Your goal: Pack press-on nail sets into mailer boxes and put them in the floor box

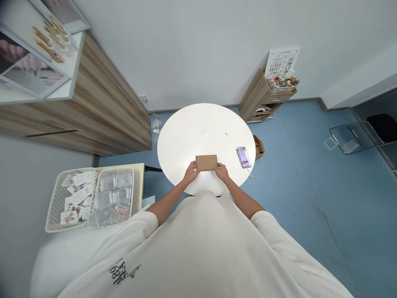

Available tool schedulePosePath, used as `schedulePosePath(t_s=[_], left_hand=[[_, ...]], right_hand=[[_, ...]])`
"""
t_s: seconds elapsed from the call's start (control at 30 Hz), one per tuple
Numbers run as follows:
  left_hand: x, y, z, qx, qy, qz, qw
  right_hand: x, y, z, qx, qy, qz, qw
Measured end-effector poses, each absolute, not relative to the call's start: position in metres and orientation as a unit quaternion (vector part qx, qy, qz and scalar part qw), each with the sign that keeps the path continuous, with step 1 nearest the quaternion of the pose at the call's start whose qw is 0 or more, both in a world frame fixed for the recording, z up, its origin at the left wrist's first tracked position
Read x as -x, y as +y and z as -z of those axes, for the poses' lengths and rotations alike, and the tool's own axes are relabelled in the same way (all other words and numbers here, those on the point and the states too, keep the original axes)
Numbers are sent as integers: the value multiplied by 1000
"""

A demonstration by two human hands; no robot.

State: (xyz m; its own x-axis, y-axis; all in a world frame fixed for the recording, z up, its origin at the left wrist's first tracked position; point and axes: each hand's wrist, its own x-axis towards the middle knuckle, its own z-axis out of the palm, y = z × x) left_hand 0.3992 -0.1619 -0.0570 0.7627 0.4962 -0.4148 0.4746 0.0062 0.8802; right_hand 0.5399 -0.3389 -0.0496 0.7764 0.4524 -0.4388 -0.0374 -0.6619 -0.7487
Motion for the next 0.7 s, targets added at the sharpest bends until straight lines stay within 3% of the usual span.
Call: schedulePosePath(t_s=[0.37, 0.7], left_hand=[[-451, -201, 41, -703, 380, -56, 599], [-531, -286, 32, -715, 380, -60, 583]], right_hand=[[-597, -369, 41, 815, -132, -293, 483], [-681, -449, 30, 815, -111, -279, 496]])
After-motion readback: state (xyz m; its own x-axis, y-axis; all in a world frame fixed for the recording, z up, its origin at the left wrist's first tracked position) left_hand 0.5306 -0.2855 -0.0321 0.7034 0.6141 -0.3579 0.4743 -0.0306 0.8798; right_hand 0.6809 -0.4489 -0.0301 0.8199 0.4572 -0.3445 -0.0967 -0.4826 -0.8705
